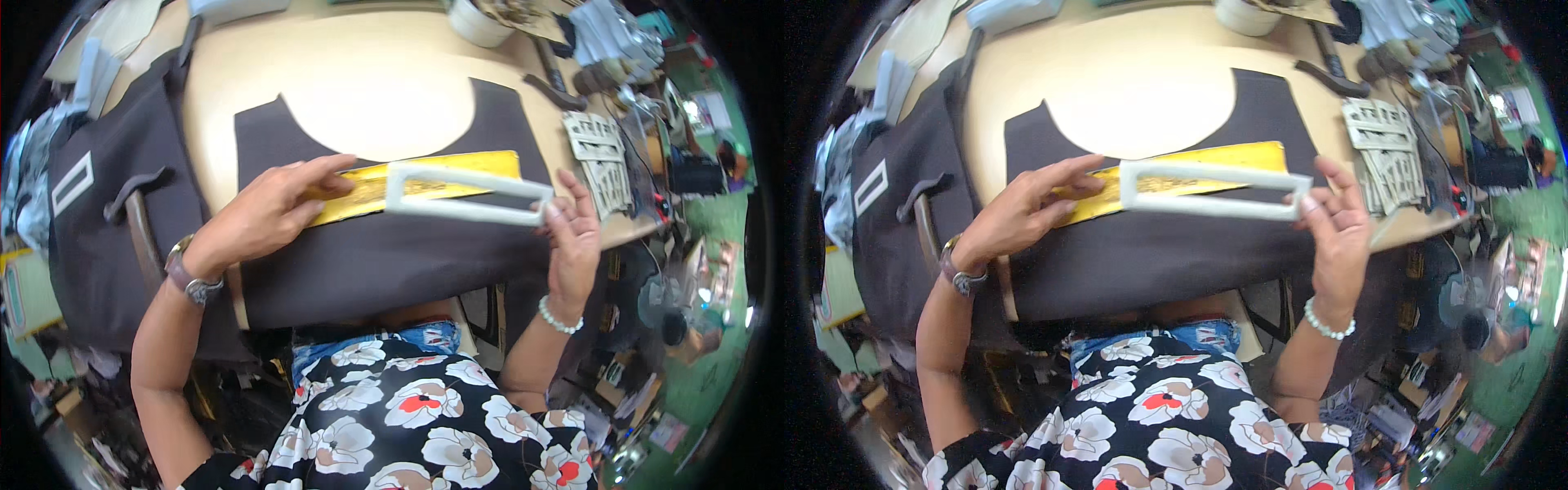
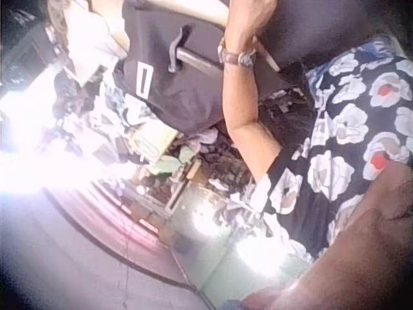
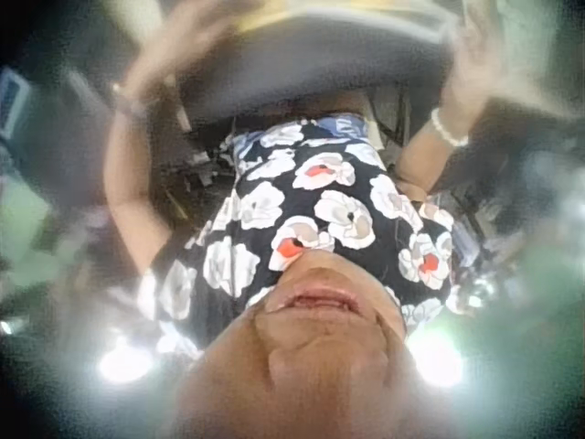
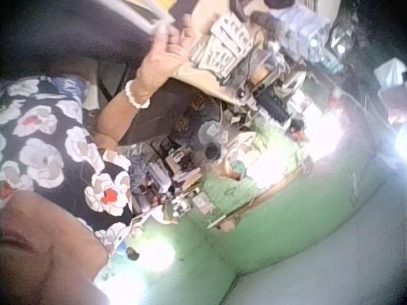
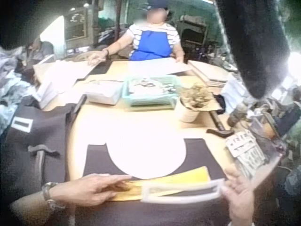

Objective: The person places a rectangular white label on a dark fabric piece, aligns it with a yellow ruler, and secures it using a hammer. The person repeats this process on multiple fabric pieces, moving each finished piece aside after attachment.

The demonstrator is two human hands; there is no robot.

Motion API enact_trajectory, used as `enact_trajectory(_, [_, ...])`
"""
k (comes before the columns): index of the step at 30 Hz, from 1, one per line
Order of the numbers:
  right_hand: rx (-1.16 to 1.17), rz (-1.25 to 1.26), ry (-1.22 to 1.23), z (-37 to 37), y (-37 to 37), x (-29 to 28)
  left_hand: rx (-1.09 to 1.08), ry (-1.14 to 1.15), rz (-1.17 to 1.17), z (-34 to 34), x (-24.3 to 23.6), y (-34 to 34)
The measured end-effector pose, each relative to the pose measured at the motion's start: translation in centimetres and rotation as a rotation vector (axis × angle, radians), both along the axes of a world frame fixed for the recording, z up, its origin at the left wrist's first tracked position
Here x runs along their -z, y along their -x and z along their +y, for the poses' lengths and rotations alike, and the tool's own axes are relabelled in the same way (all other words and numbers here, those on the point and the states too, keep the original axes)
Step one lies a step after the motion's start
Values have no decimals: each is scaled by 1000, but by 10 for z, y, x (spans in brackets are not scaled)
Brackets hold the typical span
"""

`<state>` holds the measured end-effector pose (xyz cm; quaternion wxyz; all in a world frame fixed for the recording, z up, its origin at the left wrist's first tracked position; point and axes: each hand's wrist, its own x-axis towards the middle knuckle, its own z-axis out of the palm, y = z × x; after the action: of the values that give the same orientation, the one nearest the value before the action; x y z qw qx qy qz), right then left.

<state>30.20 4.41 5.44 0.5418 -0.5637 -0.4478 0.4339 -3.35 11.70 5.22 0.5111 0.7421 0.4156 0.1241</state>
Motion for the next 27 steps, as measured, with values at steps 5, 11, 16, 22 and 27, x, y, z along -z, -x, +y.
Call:
enact_trajectory(5, [-160,-23,206,3,33,23,8,-86,0,-4,11,6])
enact_trajectory(11, [-98,-136,214,5,39,25,18,-180,30,-9,11,6])
enact_trajectory(16, [-81,-154,230,5,41,24,6,-319,52,-16,15,0])
enact_trajectory(22, [-52,-141,238,3,43,24,-9,-406,84,-18,13,-7])
enact_trajectory(27, [-27,-153,222,2,47,24,-29,-435,94,-22,10,-12])
